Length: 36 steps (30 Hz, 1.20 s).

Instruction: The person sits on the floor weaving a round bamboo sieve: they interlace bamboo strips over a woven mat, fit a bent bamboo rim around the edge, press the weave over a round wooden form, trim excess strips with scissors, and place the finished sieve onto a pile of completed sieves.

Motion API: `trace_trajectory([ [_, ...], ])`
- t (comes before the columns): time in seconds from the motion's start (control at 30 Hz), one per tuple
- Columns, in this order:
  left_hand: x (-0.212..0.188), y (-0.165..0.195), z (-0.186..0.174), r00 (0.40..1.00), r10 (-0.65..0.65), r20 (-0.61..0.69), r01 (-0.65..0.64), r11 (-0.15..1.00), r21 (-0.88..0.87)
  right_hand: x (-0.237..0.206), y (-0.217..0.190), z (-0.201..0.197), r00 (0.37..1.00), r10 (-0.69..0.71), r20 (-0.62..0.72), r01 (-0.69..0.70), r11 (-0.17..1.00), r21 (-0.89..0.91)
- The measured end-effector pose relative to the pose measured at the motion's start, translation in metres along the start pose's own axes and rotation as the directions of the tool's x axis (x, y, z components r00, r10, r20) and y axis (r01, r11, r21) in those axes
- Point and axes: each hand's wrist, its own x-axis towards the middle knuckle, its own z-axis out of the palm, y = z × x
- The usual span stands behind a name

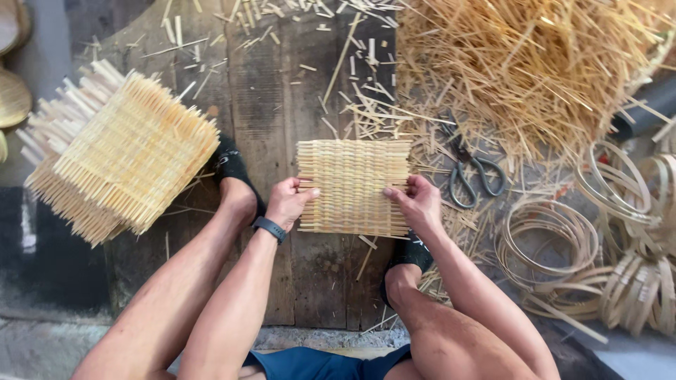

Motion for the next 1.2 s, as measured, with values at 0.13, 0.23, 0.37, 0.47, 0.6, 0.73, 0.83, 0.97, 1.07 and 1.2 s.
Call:
trace_trajectory([
  [0.13,-0.007,-0.002,-0.002,0.999,-0.028,0.032,0.028,1.000,0.014,-0.009,0.003,0.002,0.997,-0.079,-0.025,0.079,0.997,-0.027],
  [0.23,-0.013,-0.003,-0.002,0.998,-0.057,0.037,0.056,0.998,0.011,-0.017,0.003,-0.015,0.992,-0.098,-0.075,0.089,0.990,-0.112],
  [0.37,-0.023,-0.001,-0.002,0.998,0.030,-0.057,-0.027,0.999,0.040,-0.029,0.012,-0.099,0.922,-0.324,-0.212,0.232,0.901,-0.367],
  [0.47,-0.028,0.008,-0.014,0.963,0.098,-0.251,-0.072,0.991,0.110,-0.051,0.028,-0.190,0.928,-0.298,-0.222,-0.035,0.525,-0.851],
  [0.6,-0.025,0.023,-0.033,0.926,0.166,-0.339,-0.142,0.985,0.095,-0.088,0.072,-0.260,0.982,-0.060,-0.177,-0.153,0.284,-0.946],
  [0.73,-0.024,0.027,-0.028,0.880,0.293,-0.373,-0.283,0.956,0.082,-0.112,0.106,-0.270,0.960,-0.212,-0.182,-0.041,0.539,-0.841],
  [0.83,-0.032,0.035,-0.015,0.764,0.507,-0.399,-0.446,0.862,0.240,-0.122,0.098,-0.268,0.881,-0.429,-0.199,0.041,0.487,-0.872],
  [0.97,-0.065,0.064,0.025,0.558,0.786,-0.266,-0.644,0.612,0.459,-0.136,0.043,-0.248,0.749,-0.657,-0.088,0.157,0.306,-0.939],
  [1.07,-0.091,0.083,0.089,0.757,0.653,-0.025,-0.625,0.735,0.263,-0.145,-0.018,-0.201,0.603,-0.772,0.201,0.576,0.247,-0.779],
  [1.2,-0.117,0.106,0.163,0.957,0.090,0.276,0.022,0.925,-0.380,-0.149,-0.106,-0.133,0.403,-0.576,0.711,0.892,0.074,-0.446],
])
